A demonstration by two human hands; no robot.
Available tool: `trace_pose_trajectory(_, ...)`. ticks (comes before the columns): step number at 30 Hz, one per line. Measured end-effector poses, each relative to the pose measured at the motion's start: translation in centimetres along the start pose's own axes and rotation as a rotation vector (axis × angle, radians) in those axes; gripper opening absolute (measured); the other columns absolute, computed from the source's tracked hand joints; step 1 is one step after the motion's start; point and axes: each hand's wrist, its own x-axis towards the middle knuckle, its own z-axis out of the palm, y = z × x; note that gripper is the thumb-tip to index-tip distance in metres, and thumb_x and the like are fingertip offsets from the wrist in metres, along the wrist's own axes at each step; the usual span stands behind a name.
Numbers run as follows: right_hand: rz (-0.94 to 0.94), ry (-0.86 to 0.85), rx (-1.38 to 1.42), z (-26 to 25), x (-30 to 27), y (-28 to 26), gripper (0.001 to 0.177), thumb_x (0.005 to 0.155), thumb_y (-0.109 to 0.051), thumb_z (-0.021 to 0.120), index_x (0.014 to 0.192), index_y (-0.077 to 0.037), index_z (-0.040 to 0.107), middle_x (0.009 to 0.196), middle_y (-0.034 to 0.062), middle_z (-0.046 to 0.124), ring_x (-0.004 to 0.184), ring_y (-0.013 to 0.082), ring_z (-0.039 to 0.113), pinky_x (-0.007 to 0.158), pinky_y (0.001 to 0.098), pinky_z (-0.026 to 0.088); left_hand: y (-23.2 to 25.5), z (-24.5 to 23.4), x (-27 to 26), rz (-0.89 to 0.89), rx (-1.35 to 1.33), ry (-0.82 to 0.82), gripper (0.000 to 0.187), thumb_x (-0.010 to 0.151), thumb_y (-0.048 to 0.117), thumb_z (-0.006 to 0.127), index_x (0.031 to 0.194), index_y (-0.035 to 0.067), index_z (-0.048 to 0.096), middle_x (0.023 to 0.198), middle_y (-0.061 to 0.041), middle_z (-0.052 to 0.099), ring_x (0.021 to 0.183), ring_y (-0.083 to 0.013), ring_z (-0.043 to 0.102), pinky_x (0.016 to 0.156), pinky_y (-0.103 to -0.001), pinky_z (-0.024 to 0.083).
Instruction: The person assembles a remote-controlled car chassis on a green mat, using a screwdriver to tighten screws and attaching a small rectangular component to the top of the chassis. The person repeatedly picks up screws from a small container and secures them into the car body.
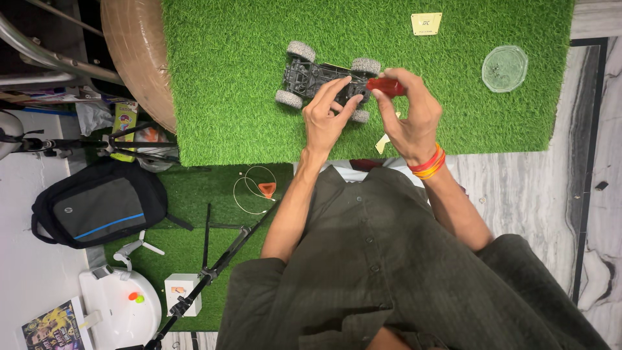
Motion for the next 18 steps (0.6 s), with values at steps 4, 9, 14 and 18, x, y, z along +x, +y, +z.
trace_pose_trajectory(4, -0.006, -0.054, -0.021, -0.4, 0.9, -0.2, 0.032, 0.1, -0.001, 0.082, 0.124, 0.0, 0.061, 0.106, 0.0134, 0.073, 0.091, 0.0226, 0.073, 0.08, 0.0329, 0.058, -0.2, 0.0, 0.0, 0.003, 0.002, 0.001, 0.042, 0.086, 0.015, 0.088, 0.125, 0.009, 0.072, 0.124, -0.006, 0.072, 0.066, -0.0052, 0.069, 0.052, -0.02, 0.048)
trace_pose_trajectory(9, 0.031, -0.14, -0.165, -0.7, 2.5, 0.5, 0.037, 0.101, -0.026, 0.088, 0.094, -0.002, 0.061, 0.075, 0.0074, 0.067, 0.058, 0.0188, 0.064, 0.054, 0.0331, 0.049, -0.2, 0.0, -0.1, -0.004, 0.001, -0.013, 0.042, 0.087, 0.015, 0.087, 0.126, 0.009, 0.072, 0.124, -0.006, 0.072, 0.067, -0.0058, 0.069, 0.053, -0.02, 0.048)
trace_pose_trajectory(14, -0.008, -0.183, -0.507, 0.2, 4.4, 1.8, 0.058, 0.104, -0.058, 0.078, 0.073, -0.01, 0.062, 0.051, 0.0055, 0.052, 0.044, 0.0224, 0.053, 0.045, 0.0362, 0.041, 0.7, -0.7, 0.5, 0.028, 0.064, -0.068, 0.046, 0.088, 0.016, 0.086, 0.13, 0.009, 0.069, 0.127, -0.008, 0.071, 0.069, -0.0084, 0.071, 0.06, -0.023, 0.054)
trace_pose_trajectory(18, -0.026, -0.16, -0.42, 0.5, 5.5, 2.7, 0.055, 0.104, -0.061, 0.069, 0.079, -0.012, 0.073, 0.055, 0.0044, 0.055, 0.049, 0.0227, 0.057, 0.049, 0.0363, 0.044, 2.5, -1.6, 1.4, 0.077, 0.148, -0.043, 0.047, 0.09, 0.016, 0.084, 0.132, 0.008, 0.067, 0.127, -0.008, 0.07, 0.076, -0.0101, 0.072, 0.069, -0.027, 0.058)
